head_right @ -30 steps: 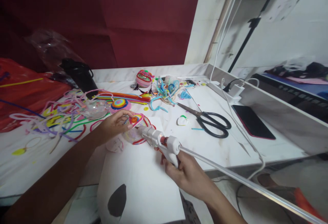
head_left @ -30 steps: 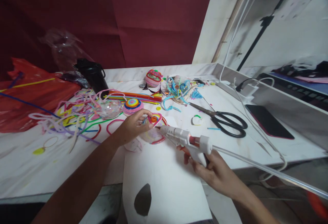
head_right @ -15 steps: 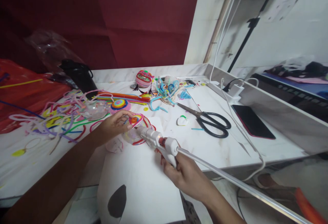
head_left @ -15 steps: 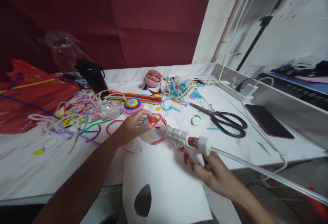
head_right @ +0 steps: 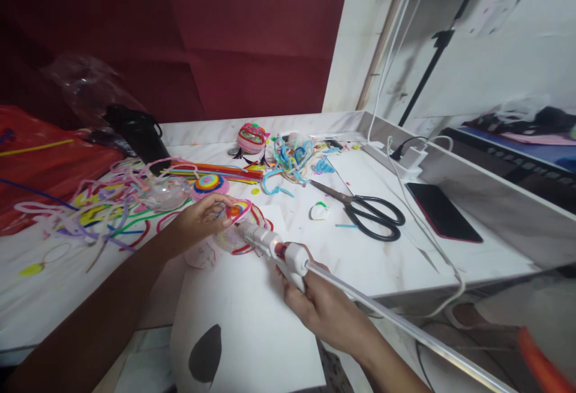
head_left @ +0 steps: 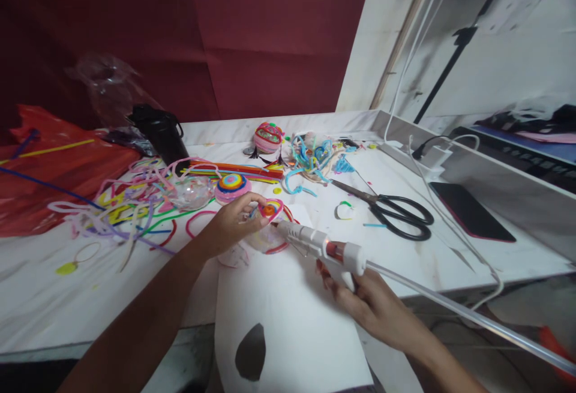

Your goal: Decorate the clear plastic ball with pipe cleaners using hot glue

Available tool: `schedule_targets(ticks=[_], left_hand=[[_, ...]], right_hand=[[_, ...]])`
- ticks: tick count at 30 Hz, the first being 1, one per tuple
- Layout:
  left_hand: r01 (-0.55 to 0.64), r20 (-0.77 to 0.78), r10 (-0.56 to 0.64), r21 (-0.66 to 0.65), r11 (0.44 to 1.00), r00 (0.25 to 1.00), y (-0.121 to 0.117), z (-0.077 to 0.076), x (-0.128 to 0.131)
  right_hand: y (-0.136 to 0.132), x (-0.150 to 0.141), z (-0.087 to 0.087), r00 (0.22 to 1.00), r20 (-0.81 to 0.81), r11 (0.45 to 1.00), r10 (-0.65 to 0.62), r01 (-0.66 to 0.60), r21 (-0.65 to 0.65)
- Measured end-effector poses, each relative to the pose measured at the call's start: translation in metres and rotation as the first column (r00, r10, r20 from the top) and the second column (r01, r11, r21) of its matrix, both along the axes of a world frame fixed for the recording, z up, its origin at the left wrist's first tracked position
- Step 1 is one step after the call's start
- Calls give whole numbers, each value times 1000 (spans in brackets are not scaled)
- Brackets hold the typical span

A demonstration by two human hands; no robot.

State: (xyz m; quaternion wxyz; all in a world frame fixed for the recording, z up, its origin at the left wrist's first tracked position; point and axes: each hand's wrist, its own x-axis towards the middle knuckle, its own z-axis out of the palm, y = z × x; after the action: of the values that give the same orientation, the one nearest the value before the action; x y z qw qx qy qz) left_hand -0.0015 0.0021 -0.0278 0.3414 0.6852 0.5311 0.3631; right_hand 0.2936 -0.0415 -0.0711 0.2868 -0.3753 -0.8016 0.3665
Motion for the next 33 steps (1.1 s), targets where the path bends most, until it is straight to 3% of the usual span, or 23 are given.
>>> schedule_targets(ticks=[18, 25, 33], left_hand=[[-25, -49, 25, -2, 1000, 998, -2, 5, 3], [-31, -58, 32, 6, 999, 998, -3, 4, 2], [-24, -50, 24, 0, 1000, 998, -2, 4, 2]], right_hand=[[-5, 1, 8, 997, 70, 998, -42, 38, 49], [-5, 4, 2, 998, 50, 998, -45, 47, -37], [-4, 3, 3, 997, 40, 997, -59, 61, -50]])
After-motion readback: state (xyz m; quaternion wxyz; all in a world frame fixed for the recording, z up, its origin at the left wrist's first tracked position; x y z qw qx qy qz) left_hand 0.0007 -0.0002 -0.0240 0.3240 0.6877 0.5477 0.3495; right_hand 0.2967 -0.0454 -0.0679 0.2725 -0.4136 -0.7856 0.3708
